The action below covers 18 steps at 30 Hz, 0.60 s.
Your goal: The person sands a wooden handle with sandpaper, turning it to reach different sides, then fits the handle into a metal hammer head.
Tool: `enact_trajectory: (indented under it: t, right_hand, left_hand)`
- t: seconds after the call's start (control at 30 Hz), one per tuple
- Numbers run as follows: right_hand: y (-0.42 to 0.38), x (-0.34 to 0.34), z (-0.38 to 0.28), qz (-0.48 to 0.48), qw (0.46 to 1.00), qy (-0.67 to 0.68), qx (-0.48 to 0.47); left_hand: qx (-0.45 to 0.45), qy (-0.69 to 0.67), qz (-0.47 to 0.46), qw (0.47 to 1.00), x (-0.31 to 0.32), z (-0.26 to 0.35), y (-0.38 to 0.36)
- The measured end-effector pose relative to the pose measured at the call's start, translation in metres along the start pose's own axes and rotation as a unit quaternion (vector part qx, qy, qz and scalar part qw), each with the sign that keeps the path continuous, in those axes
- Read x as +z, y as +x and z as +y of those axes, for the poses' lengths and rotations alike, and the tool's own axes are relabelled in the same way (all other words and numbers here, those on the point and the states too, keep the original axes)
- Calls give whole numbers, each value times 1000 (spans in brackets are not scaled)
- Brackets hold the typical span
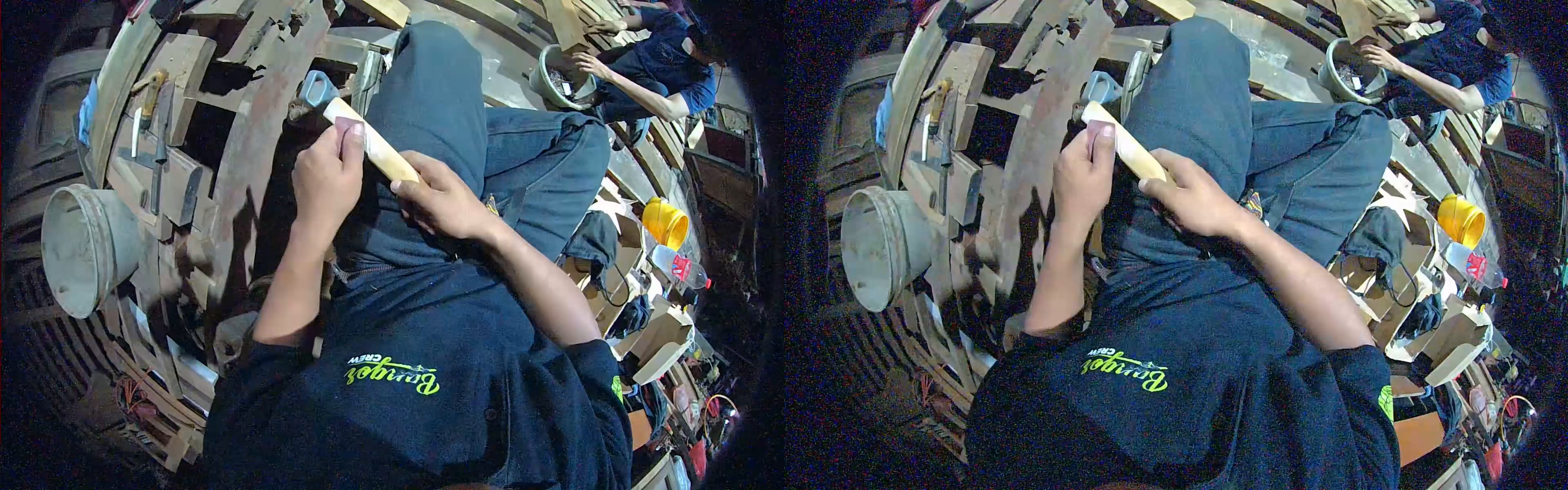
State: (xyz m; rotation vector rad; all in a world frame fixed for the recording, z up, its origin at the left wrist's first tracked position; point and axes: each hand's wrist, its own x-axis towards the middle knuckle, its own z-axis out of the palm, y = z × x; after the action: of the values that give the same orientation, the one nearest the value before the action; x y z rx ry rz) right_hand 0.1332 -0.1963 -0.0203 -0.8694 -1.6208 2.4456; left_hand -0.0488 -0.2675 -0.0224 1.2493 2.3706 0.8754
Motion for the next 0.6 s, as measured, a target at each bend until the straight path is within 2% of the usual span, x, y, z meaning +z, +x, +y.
enact_trajectory:
  t: [0.07,0.13,0.2,0.33,0.37,0.53,0.6]
  right_hand:
    - [0,2,-6,18,1000,2,14]
    - [4,1,-3,21,999,-9,-23]
    - [0,-1,-5,-1,999,37,25]
    - [2,-1,-2,8,1000,-9,-6]
    - [2,2,-5,10,999,41,3]
    - [-1,-2,-2,2,1000,21,9]
    - [1,-2,2,8,1000,-8,-7]
  left_hand:
    - [-21,-17,-31,999,-10,7,4]
    - [-16,-11,-30,999,-3,1,7]
    - [-3,-1,1,1000,3,3,1]
    - [-24,-25,-33,999,-6,7,1]
    - [-17,-20,-11,1000,-4,4,5]
    - [4,-18,9,1000,-1,3,3]
    - [-10,-18,-45,999,-12,5,3]
